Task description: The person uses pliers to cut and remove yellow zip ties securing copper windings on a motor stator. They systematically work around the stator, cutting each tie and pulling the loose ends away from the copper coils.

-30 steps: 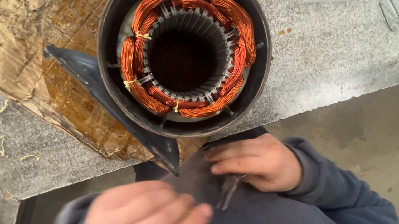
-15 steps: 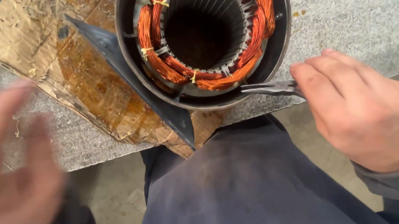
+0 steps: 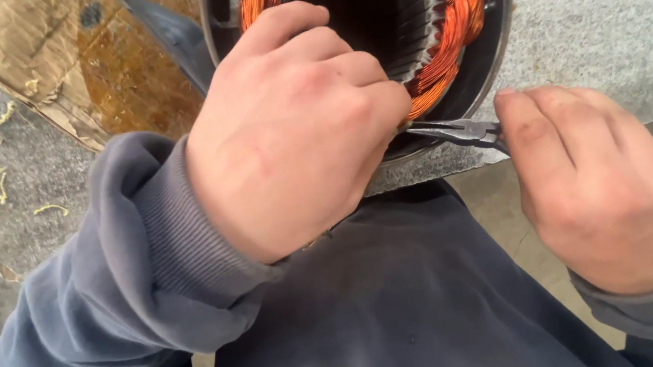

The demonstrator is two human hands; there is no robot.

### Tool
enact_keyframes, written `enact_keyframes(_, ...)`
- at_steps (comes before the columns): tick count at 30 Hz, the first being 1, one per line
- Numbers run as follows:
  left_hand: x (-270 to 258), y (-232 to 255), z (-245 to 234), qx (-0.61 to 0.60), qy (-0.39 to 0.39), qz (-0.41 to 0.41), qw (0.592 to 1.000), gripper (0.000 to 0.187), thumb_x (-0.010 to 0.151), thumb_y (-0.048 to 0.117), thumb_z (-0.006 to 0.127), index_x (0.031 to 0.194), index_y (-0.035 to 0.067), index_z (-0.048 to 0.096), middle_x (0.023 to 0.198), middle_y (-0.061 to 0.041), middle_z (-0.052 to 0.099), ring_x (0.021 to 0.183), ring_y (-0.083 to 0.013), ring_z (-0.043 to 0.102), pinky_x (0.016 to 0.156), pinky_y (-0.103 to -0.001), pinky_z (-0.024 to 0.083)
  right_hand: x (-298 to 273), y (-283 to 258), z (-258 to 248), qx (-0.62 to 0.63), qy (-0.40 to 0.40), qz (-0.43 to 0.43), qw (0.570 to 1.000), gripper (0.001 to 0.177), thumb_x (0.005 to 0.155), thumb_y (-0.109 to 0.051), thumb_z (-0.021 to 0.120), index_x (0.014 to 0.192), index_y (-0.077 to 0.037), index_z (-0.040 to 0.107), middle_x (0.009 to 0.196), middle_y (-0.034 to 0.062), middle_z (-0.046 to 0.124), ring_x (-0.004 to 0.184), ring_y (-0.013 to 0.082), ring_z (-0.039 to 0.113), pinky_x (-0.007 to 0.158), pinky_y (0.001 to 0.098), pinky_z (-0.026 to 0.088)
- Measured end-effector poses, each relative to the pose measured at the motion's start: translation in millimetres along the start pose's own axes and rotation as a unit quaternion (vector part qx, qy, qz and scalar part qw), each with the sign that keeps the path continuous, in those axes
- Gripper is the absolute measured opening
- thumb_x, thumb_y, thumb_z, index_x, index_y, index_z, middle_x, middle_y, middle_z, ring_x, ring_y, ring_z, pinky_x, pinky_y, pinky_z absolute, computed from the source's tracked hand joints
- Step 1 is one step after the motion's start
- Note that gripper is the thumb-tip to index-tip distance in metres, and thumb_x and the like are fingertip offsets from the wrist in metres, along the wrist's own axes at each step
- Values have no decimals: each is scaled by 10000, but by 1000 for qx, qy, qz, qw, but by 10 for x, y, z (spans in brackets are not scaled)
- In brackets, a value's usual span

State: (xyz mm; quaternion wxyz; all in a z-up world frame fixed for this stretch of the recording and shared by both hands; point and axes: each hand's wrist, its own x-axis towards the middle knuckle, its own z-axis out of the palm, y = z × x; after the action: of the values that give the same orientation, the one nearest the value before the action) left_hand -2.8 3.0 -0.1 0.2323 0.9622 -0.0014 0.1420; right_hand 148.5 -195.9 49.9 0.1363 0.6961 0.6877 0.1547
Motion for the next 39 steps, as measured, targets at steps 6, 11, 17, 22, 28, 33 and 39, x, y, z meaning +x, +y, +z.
enact_keyframes(6,-8,-91,18,-46,77,43,995,87,794,131,719,869,89,712,793,-54,661,886,-288,646,994,-402,465,-49,-18,68,-13,-15,-16,1000,239,1034,-61,716,1271,-31,726,1124,54,682,978,190,700,741,256,550)
enact_keyframes(11,-19,-136,43,-63,71,47,994,81,829,141,733,894,97,713,813,-42,663,877,-283,645,971,-403,473,-5,133,201,12,5,-55,998,214,953,-62,724,1167,-45,727,1046,53,678,944,205,692,746,292,553)
enact_keyframes(17,-26,-105,40,-53,69,17,996,79,864,167,731,859,112,676,816,-23,643,856,-262,634,916,-379,469,-237,284,572,138,62,-61,987,215,1008,-71,718,1200,-61,622,1078,88,706,933,249,725,706,327,542)
enact_keyframes(22,-24,-101,38,-45,64,12,997,83,825,170,718,824,118,653,797,-22,620,844,-252,629,894,-368,465,-226,295,702,208,121,-58,969,303,1062,-71,717,1284,-51,512,1127,133,726,969,304,734,678,340,521)
enact_keyframes(28,-16,-53,53,-29,73,1,997,69,837,143,704,829,124,639,799,-13,598,825,-240,604,905,-360,465,-54,322,664,159,141,-95,972,251,974,-18,680,1221,-36,639,1006,118,733,844,288,727,718,398,550)
enact_keyframes(33,4,-50,41,-34,71,2,997,90,814,152,704,803,112,624,779,-21,588,820,-241,605,869,-363,467,25,344,697,150,169,-99,969,257,945,8,699,1173,-100,654,950,64,698,792,242,695,656,344,493)
enact_keyframes(39,-21,-25,83,-51,52,-9,997,89,880,161,699,853,126,622,828,-18,588,874,-248,606,914,-381,465,110,401,755,193,195,-102,956,329,929,33,725,1202,-133,650,946,63,673,754,249,677,633,362,494)
